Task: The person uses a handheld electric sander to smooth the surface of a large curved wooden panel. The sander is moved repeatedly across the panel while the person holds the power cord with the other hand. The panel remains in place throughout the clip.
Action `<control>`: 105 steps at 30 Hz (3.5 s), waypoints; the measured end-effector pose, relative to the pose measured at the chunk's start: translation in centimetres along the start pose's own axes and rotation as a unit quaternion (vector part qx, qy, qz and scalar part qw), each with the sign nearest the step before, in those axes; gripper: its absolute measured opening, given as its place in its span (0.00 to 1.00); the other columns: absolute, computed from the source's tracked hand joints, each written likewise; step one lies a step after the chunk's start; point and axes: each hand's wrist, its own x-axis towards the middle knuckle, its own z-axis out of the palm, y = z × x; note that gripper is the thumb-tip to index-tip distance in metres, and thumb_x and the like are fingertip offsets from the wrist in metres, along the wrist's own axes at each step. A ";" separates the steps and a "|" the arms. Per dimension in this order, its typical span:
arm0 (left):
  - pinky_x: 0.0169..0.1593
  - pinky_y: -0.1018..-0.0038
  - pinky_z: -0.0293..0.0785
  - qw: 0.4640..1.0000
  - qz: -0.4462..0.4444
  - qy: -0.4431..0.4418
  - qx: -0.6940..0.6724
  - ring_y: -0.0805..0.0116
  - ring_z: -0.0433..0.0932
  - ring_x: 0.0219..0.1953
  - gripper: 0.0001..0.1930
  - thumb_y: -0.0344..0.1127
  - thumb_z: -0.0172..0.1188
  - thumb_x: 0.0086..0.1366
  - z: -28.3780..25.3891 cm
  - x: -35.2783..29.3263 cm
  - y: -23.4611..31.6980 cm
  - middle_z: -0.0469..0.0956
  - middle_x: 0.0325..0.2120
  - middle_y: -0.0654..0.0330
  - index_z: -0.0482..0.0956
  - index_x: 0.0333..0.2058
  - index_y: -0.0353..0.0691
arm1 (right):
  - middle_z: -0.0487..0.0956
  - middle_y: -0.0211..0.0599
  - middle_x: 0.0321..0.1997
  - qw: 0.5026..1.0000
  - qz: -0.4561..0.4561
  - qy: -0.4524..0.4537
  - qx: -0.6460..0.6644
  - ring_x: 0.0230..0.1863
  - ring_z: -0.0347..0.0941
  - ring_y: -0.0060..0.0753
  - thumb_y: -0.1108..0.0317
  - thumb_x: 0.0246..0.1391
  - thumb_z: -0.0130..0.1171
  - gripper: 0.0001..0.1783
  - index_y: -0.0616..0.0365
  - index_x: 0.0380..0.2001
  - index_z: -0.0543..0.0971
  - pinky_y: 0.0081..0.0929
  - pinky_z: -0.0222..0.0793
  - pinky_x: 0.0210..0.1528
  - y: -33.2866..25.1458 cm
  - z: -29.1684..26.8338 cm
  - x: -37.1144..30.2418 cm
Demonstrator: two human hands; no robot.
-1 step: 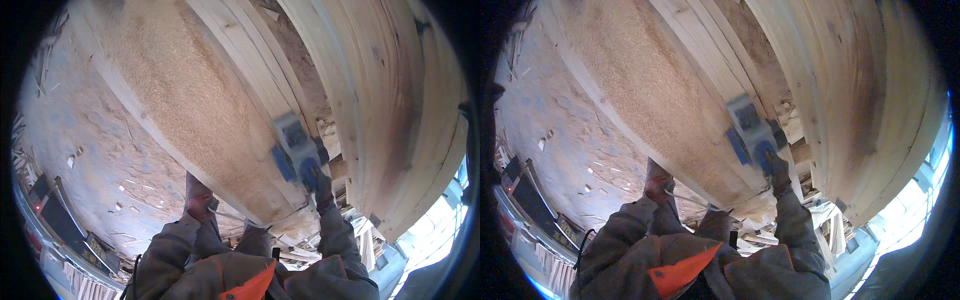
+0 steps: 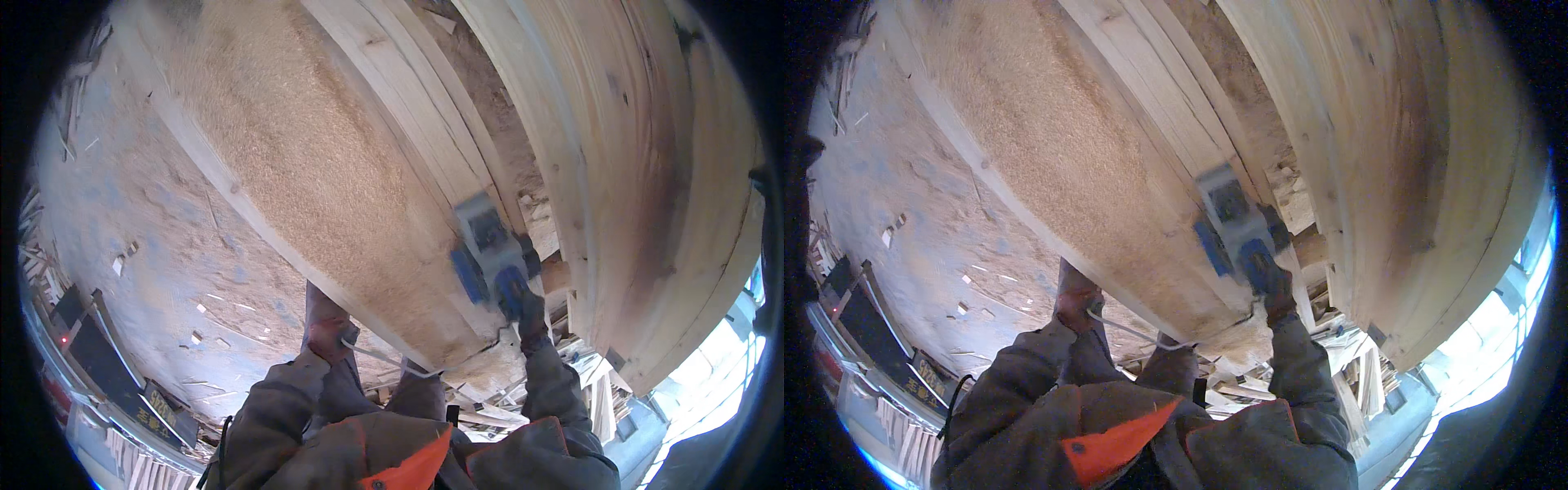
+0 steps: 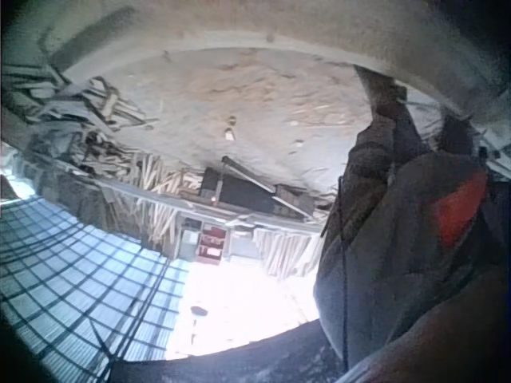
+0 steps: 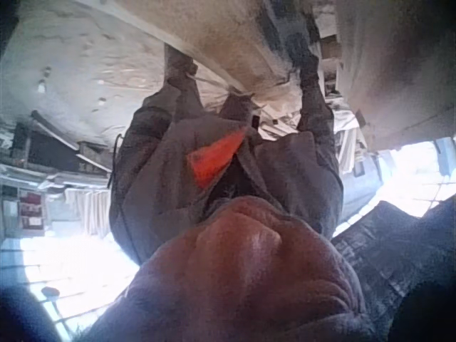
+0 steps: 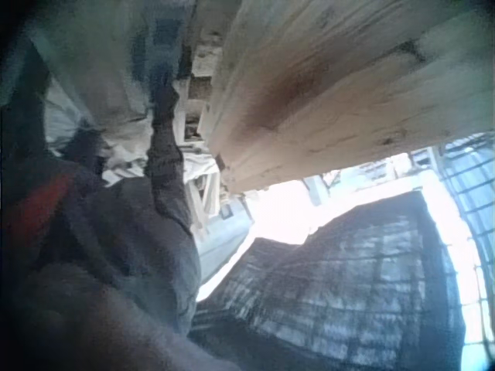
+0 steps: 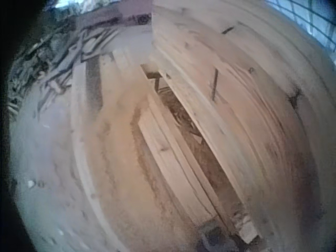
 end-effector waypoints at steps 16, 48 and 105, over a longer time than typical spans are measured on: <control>0.53 0.58 0.78 0.992 -0.053 -0.097 0.060 0.55 0.80 0.52 0.33 0.51 0.71 0.39 -2.5 1.9 2.4 0.81 0.50 0.58 0.81 0.49 0.53 | 0.69 0.59 0.63 0.957 -0.224 -0.060 -0.174 0.67 0.64 0.53 0.59 0.60 0.59 0.36 0.61 0.69 0.64 0.41 0.65 0.65 -15.4 10.6 9.2; 0.52 0.56 0.79 0.998 -0.030 0.044 0.018 0.49 0.81 0.48 0.25 0.45 0.67 0.41 -3.8 0.5 0.4 0.82 0.47 0.52 0.85 0.42 0.48 | 0.77 0.40 0.56 0.954 -0.268 -0.135 -0.022 0.51 0.74 0.31 0.53 0.71 0.48 0.26 0.61 0.62 0.71 0.30 0.71 0.54 -40.5 28.1 19.9; 0.60 0.57 0.75 0.994 0.013 -0.065 0.093 0.48 0.79 0.55 0.27 0.45 0.66 0.45 -2.0 6.5 7.9 0.83 0.47 0.49 0.84 0.46 0.43 | 0.83 0.43 0.51 0.890 -0.402 0.100 -0.188 0.46 0.79 0.43 0.62 0.71 0.45 0.18 0.49 0.57 0.78 0.38 0.74 0.51 -11.8 -1.0 7.7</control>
